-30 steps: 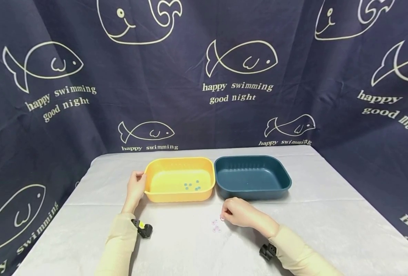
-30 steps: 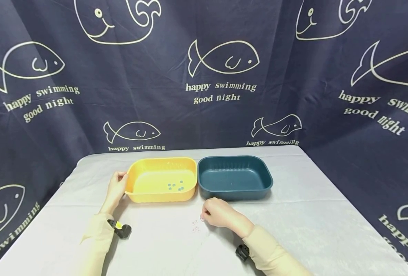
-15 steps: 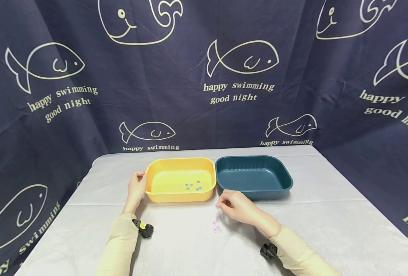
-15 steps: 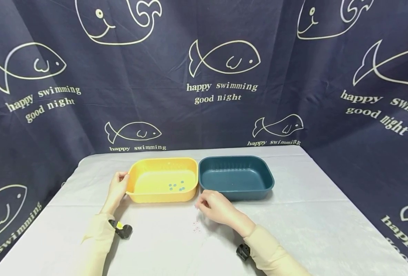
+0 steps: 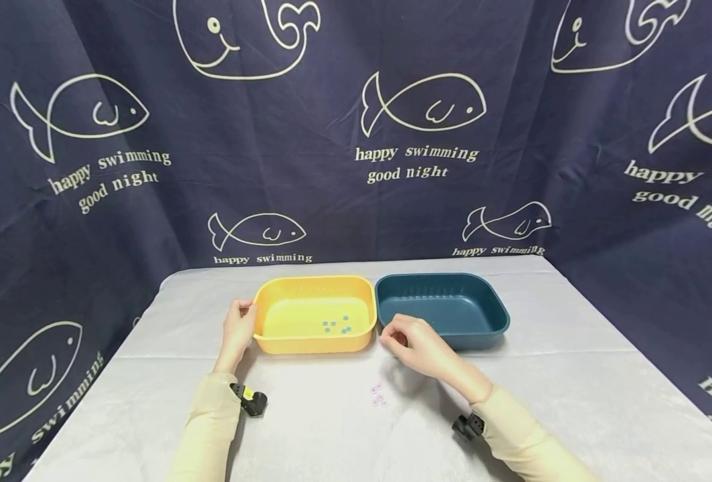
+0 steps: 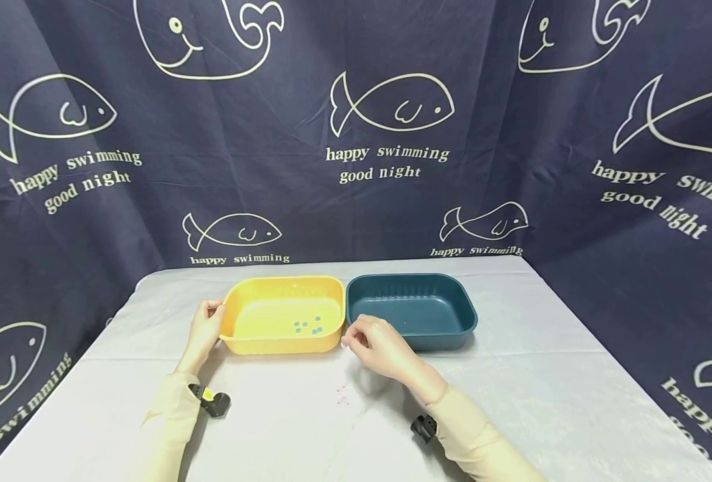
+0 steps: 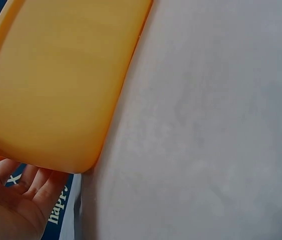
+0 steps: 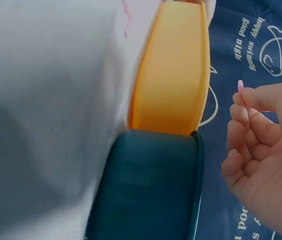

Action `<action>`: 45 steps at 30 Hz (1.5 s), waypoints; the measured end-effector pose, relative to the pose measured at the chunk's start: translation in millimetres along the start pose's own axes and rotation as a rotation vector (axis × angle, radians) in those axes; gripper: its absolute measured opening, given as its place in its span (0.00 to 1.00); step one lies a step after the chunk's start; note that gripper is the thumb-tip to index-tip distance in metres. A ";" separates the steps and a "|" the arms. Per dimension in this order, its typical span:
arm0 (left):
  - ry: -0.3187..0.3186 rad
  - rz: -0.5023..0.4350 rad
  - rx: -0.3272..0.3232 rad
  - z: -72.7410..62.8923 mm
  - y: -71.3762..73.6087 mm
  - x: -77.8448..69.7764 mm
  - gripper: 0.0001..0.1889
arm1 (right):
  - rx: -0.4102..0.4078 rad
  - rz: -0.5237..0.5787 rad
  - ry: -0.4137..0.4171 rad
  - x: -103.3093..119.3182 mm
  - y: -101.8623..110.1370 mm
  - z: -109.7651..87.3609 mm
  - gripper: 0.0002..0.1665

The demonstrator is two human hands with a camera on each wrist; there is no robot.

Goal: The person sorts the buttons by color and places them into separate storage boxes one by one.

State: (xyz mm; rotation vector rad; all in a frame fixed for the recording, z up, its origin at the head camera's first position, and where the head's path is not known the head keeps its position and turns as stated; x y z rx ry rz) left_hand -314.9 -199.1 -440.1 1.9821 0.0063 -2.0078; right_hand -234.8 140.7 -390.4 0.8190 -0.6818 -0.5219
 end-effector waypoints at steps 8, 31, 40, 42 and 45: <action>0.009 0.006 0.005 0.2 -0.4 2.6 0.19 | -0.040 -0.006 -0.054 -11.0 2.5 5.9 0.04; -0.005 0.032 0.013 1.4 -3.4 2.4 0.18 | -0.041 -0.018 -0.397 -58.9 3.3 8.9 0.08; 0.013 0.042 0.013 0.2 0.5 -0.6 0.19 | -0.001 -0.032 -0.455 -74.4 7.6 14.6 0.10; 0.015 0.038 0.007 0.9 0.2 -0.9 0.19 | 0.003 -0.040 -0.463 -77.2 9.5 17.3 0.10; 0.018 0.034 -0.002 2.0 -0.2 -0.8 0.19 | 0.020 -0.046 -0.482 -80.5 11.2 21.1 0.11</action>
Point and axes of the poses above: each hand's wrist, its own z-axis towards the middle knuckle, its own y-axis out of the back of the hand, x = y × z, the point moved 2 cm from there along z, towards the middle knuckle, and after that the axes turned 9 degrees about -z, right-handed, at the moved point
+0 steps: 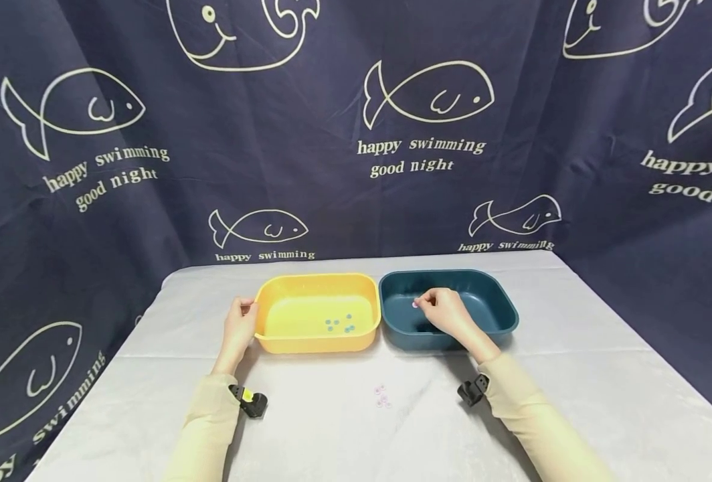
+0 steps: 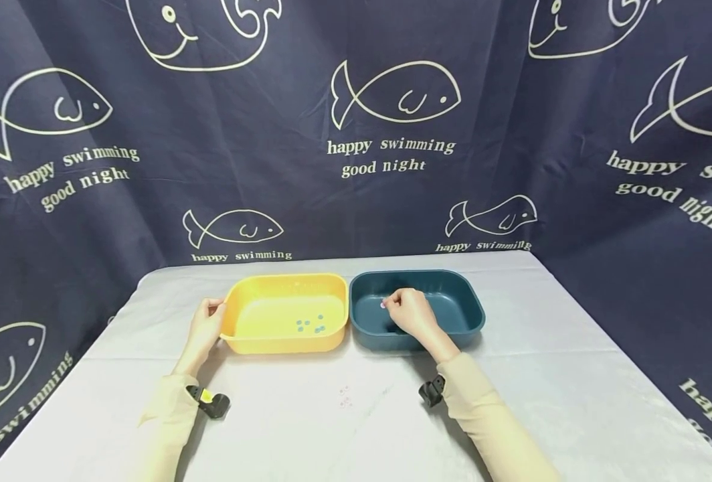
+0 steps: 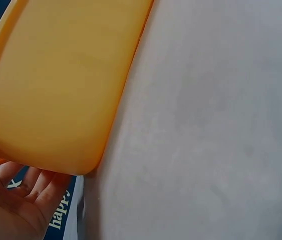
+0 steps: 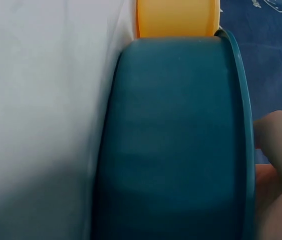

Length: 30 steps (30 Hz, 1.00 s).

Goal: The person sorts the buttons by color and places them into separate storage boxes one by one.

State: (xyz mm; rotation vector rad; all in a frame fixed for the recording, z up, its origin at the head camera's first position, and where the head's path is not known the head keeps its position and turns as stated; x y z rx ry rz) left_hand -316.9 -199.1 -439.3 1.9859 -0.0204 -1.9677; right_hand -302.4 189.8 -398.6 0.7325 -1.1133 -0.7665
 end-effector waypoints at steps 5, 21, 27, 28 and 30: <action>-0.005 -0.013 -0.003 1.1 0.6 -0.5 0.19 | 0.017 -0.021 -0.017 -0.5 2.2 5.7 0.12; -0.015 -0.015 0.009 0.1 0.4 -0.2 0.19 | 0.039 -0.064 -0.073 -12.5 -1.4 9.9 0.12; -0.011 -0.012 0.010 -1.3 0.8 -0.5 0.19 | 0.038 -0.075 -0.078 -15.1 -2.4 9.6 0.12; -0.013 -0.011 0.011 -1.7 0.8 -0.6 0.19 | 0.038 -0.074 -0.082 -15.4 -2.7 9.6 0.12; -0.011 -0.012 0.012 -2.5 0.9 -0.3 0.19 | 0.034 -0.078 -0.080 -15.8 -3.5 9.5 0.12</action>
Point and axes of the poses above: each hand's wrist, its own z-axis towards the middle knuckle, its own y-axis out of the back of the hand, x = y × z, the point moved 2 cm from there along z, towards the middle knuckle, and after that the axes turned 9 degrees about -z, right-handed, at the moved point
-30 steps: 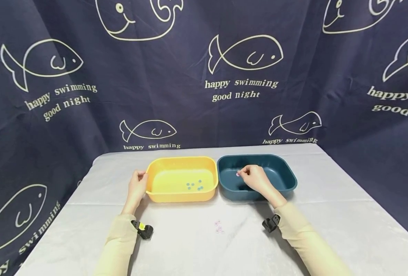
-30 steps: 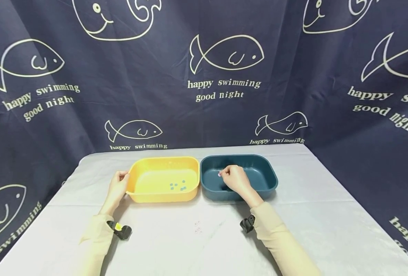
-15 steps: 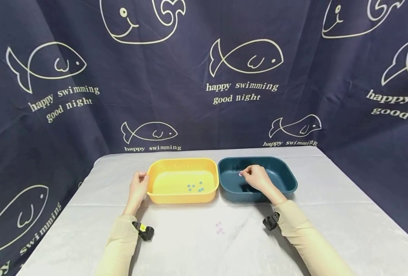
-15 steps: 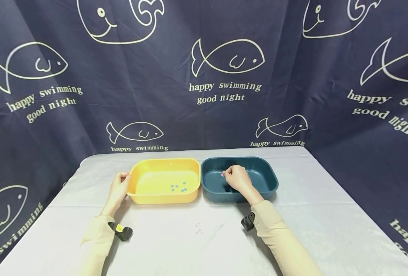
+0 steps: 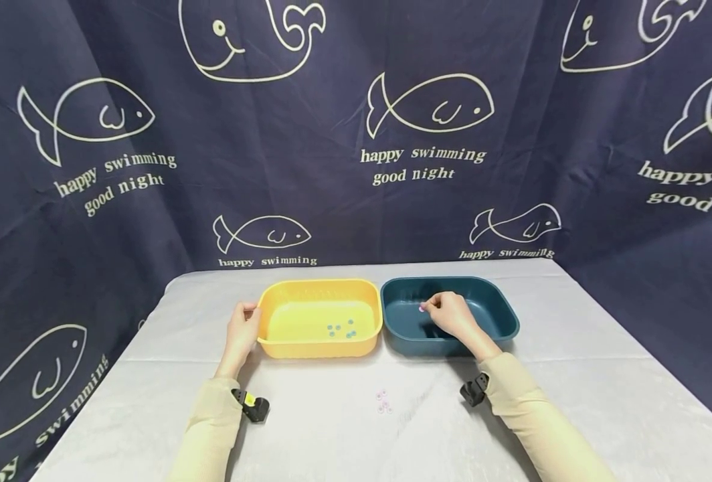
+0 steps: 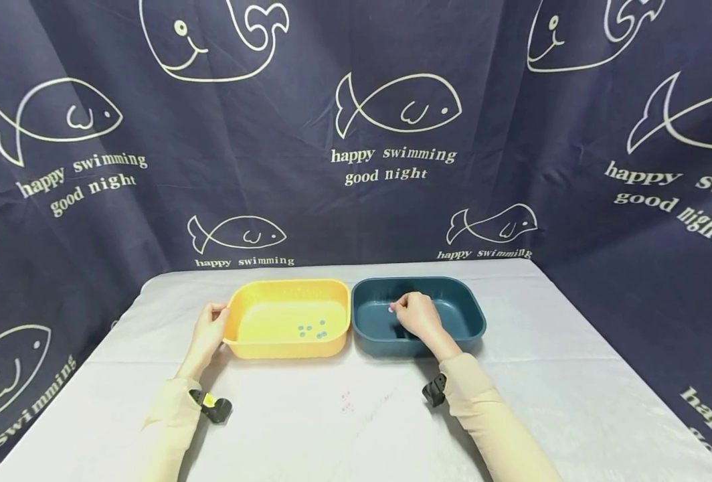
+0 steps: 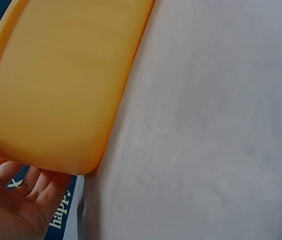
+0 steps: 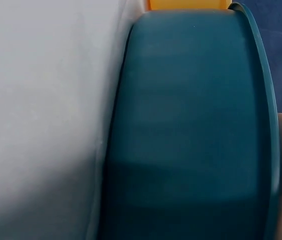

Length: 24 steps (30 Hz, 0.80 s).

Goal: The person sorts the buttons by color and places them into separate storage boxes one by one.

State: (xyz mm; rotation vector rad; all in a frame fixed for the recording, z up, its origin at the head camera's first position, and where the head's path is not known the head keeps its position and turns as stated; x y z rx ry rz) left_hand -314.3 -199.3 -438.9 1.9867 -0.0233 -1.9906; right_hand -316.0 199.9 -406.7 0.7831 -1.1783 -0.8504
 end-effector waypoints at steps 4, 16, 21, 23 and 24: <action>0.002 -0.003 0.000 -1.0 -0.5 2.4 0.19 | -0.011 -0.011 0.012 -0.6 -1.4 -1.4 0.11; -0.008 -0.002 -0.007 -0.2 -3.0 8.0 0.18 | -0.016 -0.001 0.003 -3.0 -0.5 -4.9 0.11; 0.004 -0.011 0.001 -0.5 -1.7 4.7 0.18 | -0.031 0.010 0.016 0.4 3.1 -6.9 0.12; 0.004 -0.015 0.002 -0.4 -0.6 2.8 0.19 | -0.039 0.018 0.028 2.1 4.7 -8.2 0.11; 0.003 -0.014 0.003 -0.6 -0.2 1.6 0.19 | -0.043 0.025 0.036 3.0 5.5 -8.9 0.11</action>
Point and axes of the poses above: each hand's wrist, its own z-axis towards the middle knuckle, its own y-axis out of the back of the hand, x = y × z, the point moved 2 cm from there along z, towards the middle knuckle, and after that the axes turned 9 degrees about -z, right-handed, at the moved point
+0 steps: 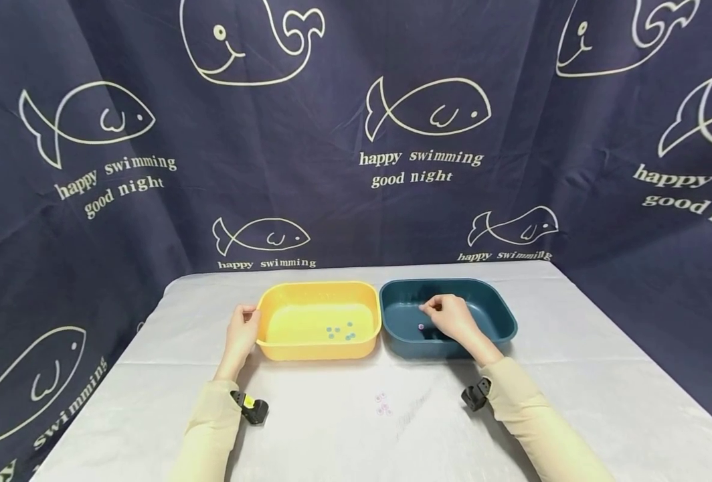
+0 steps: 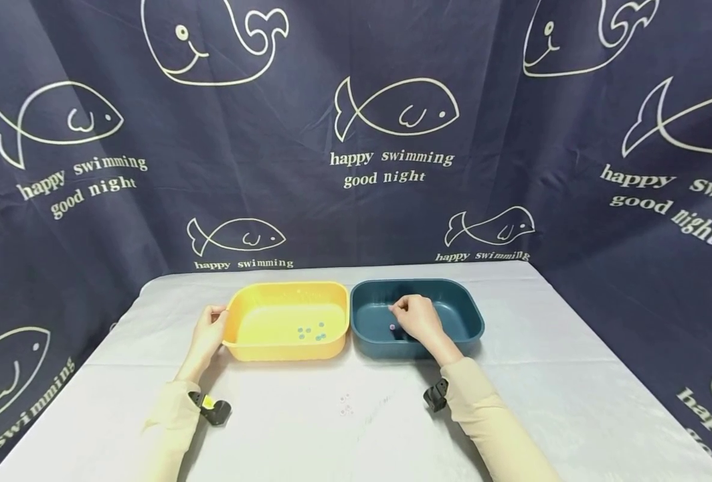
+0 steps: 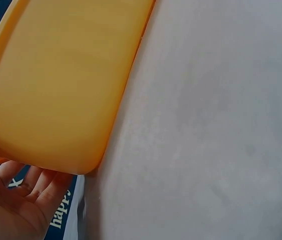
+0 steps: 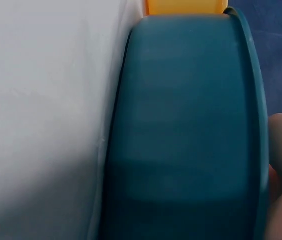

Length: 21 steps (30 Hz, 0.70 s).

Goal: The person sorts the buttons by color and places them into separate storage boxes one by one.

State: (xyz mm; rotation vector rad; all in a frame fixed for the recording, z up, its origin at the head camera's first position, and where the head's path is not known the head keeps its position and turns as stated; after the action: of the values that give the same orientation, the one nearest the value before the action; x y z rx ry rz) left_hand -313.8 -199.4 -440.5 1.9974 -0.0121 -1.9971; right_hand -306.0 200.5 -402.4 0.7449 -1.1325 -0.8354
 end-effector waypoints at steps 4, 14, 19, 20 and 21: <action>0.002 -0.003 0.001 -0.4 0.8 -1.6 0.19 | 0.001 0.027 0.024 3.2 2.4 -4.4 0.10; -0.014 -0.002 -0.010 0.6 -0.1 0.5 0.18 | 0.005 0.055 0.061 10.7 6.3 -13.3 0.07; -0.007 0.001 -0.004 1.0 -0.4 0.8 0.18 | 0.007 0.061 0.090 14.3 6.1 -17.0 0.09; -0.007 0.003 -0.002 1.1 -0.5 0.8 0.19 | 0.006 0.064 0.096 15.6 6.5 -18.1 0.09; -0.002 0.002 0.000 1.4 -0.5 0.9 0.19 | 0.006 0.067 0.104 16.8 7.0 -19.1 0.10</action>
State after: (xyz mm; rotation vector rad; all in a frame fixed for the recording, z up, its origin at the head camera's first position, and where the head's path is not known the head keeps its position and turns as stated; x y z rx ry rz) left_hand -315.2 -199.4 -441.4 1.9949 -0.0139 -1.9977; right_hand -283.0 191.1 -393.7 0.7425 -1.0612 -0.7289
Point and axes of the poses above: each hand's wrist, its own z-axis towards the middle knuckle, its own y-axis out of the back of the hand, x = y × z, the point moved 2 cm from there along z, towards the middle knuckle, and after that the axes turned 9 degrees about -z, right-handed, at the moved point
